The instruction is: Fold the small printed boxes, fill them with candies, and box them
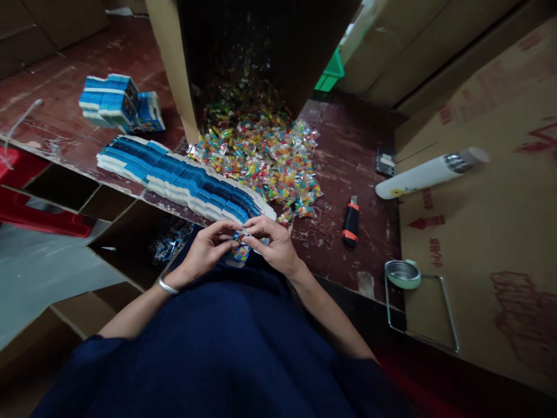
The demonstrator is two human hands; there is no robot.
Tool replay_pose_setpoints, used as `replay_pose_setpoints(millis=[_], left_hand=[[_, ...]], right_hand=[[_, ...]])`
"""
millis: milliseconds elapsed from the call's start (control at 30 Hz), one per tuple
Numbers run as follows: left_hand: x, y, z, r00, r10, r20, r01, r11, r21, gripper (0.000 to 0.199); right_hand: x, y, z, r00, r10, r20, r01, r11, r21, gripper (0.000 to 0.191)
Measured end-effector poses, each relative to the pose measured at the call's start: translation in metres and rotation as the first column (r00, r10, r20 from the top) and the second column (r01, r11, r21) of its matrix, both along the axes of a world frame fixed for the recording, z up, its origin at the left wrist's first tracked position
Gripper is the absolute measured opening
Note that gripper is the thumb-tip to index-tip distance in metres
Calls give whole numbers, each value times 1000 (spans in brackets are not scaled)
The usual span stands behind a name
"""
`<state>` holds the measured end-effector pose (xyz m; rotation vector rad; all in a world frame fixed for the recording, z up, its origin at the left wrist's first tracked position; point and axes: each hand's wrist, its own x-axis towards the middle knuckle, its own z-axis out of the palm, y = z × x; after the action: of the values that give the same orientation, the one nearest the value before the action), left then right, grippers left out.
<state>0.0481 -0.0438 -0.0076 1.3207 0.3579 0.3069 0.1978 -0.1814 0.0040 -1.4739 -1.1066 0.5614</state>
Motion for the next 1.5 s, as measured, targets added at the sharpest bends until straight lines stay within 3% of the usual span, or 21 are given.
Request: replay_pose_setpoints(millis=[67, 100, 133, 167, 200, 267, 333, 400, 467, 500, 567, 667, 800, 900, 1033, 1133, 1267, 1400, 1500], left_hand=[[-5, 5, -3, 998, -44, -38, 43, 999, -26, 33], [-8, 11, -4, 994, -82, -67, 80, 996, -25, 34], [-13, 18, -4, 988, -121, -100, 121, 993, -7, 35], [-19, 27, -4, 977, -159, -141, 165, 986, 32, 36], [-25, 37, -2, 964, -190, -184, 209, 974, 90, 38], [-39, 58, 3, 925, -256, -281, 322, 920, 224, 51], [-51, 75, 10, 851, -377, -365, 491, 818, 299, 55], [-58, 85, 15, 769, -487, -413, 624, 713, 319, 41], [-59, 86, 18, 742, -505, -440, 656, 680, 327, 23], [-58, 85, 19, 756, -483, -441, 636, 700, 324, 17], [-51, 78, 19, 819, -412, -400, 539, 792, 287, 15], [-32, 61, 16, 913, -314, -262, 361, 919, 157, 29], [3, 25, 4, 963, -229, -142, 245, 964, 105, 32], [25, -1, -4, 974, -201, -108, 216, 964, 155, 30], [35, -17, -6, 985, -147, -95, 164, 967, 196, 33], [33, -18, -4, 993, -94, -69, 106, 971, 214, 33], [29, -17, -5, 998, -36, -51, 44, 984, 175, 30], [29, -19, -5, 999, 29, -29, -26, 994, 104, 30], [29, -19, -2, 998, 61, 8, -61, 993, 101, 41]], right_hand=[[18, -9, -3, 996, -80, 47, 83, 995, -50, 21], [31, -16, -5, 978, -190, 90, 197, 977, -77, 22], [47, -25, -7, 931, -333, 152, 350, 931, -102, 23], [64, -35, -11, 843, -473, 255, 513, 850, -118, 22], [80, -45, -14, 742, -536, 403, 628, 766, -136, 19], [108, -63, -23, 654, -441, 615, 687, 687, -238, 15], [125, -76, -32, 667, -292, 685, 642, 691, -331, 23], [130, -82, -40, 684, -201, 701, 587, 722, -366, 27], [129, -83, -45, 683, -189, 705, 577, 732, -363, 21], [127, -83, -46, 690, -215, 691, 586, 726, -360, 17], [125, -82, -46, 718, -329, 613, 615, 713, -338, 19], [116, -79, -37, 778, -509, 367, 612, 744, -267, 34], [84, -61, -7, 855, -519, 4, 513, 845, -148, 32], [49, -41, 15, 848, -521, -98, 519, 854, -45, 25], [13, -21, 24, 848, -528, -50, 529, 849, 12, 28], [4, -17, 21, 840, -514, 172, 514, 856, 50, 21], [6, -18, 21, 820, -378, 430, 403, 915, 37, 9], [11, -20, 27, 827, -283, 486, 326, 945, -4, 7], [13, -21, 25, 858, -308, 411, 331, 943, 15, 14]])
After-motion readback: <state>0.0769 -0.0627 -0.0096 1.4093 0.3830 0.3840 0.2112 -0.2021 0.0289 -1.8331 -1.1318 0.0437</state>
